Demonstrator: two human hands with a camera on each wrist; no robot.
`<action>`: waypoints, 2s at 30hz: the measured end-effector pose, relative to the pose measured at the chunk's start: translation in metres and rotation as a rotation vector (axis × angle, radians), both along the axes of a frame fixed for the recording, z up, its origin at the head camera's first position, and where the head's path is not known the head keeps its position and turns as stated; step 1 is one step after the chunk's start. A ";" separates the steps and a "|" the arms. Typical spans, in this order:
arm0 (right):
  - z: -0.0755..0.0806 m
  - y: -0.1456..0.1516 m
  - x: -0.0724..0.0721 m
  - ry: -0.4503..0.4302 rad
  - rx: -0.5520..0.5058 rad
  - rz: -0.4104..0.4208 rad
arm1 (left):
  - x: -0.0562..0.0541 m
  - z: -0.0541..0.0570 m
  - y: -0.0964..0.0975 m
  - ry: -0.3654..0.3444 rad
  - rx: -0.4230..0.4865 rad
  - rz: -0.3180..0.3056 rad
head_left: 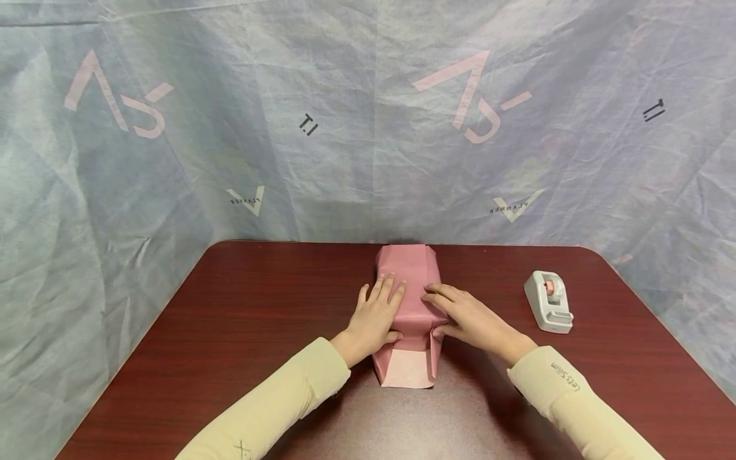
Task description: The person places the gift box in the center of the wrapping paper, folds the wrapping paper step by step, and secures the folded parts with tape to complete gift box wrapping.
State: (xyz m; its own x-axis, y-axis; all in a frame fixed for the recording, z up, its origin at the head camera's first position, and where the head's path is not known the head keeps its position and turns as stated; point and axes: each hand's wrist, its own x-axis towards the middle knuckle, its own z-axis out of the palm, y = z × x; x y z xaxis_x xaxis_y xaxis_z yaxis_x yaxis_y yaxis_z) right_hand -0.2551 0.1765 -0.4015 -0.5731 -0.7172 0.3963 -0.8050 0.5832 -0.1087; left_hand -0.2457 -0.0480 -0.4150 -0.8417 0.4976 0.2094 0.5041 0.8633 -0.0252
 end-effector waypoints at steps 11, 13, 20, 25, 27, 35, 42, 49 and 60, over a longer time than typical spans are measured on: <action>-0.009 -0.003 -0.001 0.058 0.044 -0.065 | -0.001 -0.001 0.000 0.010 -0.016 0.001; -0.011 -0.005 -0.001 0.046 0.034 -0.082 | -0.001 -0.001 0.000 0.005 -0.015 -0.001; -0.016 -0.008 0.001 0.009 0.006 -0.118 | -0.001 0.000 0.001 -0.008 -0.014 -0.001; -0.017 -0.009 0.000 0.022 0.009 -0.138 | -0.001 0.000 0.001 -0.008 -0.019 0.001; -0.017 -0.011 0.000 0.023 0.009 -0.149 | -0.001 0.000 0.001 -0.009 -0.020 0.003; -0.019 -0.014 -0.001 0.021 -0.007 -0.158 | 0.000 0.002 0.002 -0.010 -0.012 0.005; -0.021 -0.014 -0.004 0.059 0.021 -0.183 | 0.000 0.003 0.001 -0.026 -0.011 0.001; -0.025 -0.021 -0.001 0.114 0.058 -0.217 | 0.001 0.005 0.000 -0.030 -0.002 0.001; -0.021 -0.019 0.000 0.097 0.049 -0.206 | 0.001 0.002 0.006 0.014 -0.052 0.036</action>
State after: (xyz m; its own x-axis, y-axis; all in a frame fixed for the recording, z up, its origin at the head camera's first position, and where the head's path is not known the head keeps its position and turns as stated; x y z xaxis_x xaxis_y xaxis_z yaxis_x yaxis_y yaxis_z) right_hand -0.2552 0.1570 -0.4228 -0.6701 -0.6088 0.4246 -0.6739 0.7388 -0.0044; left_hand -0.2446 -0.0425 -0.4131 -0.8565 0.4775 0.1959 0.4719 0.8783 -0.0773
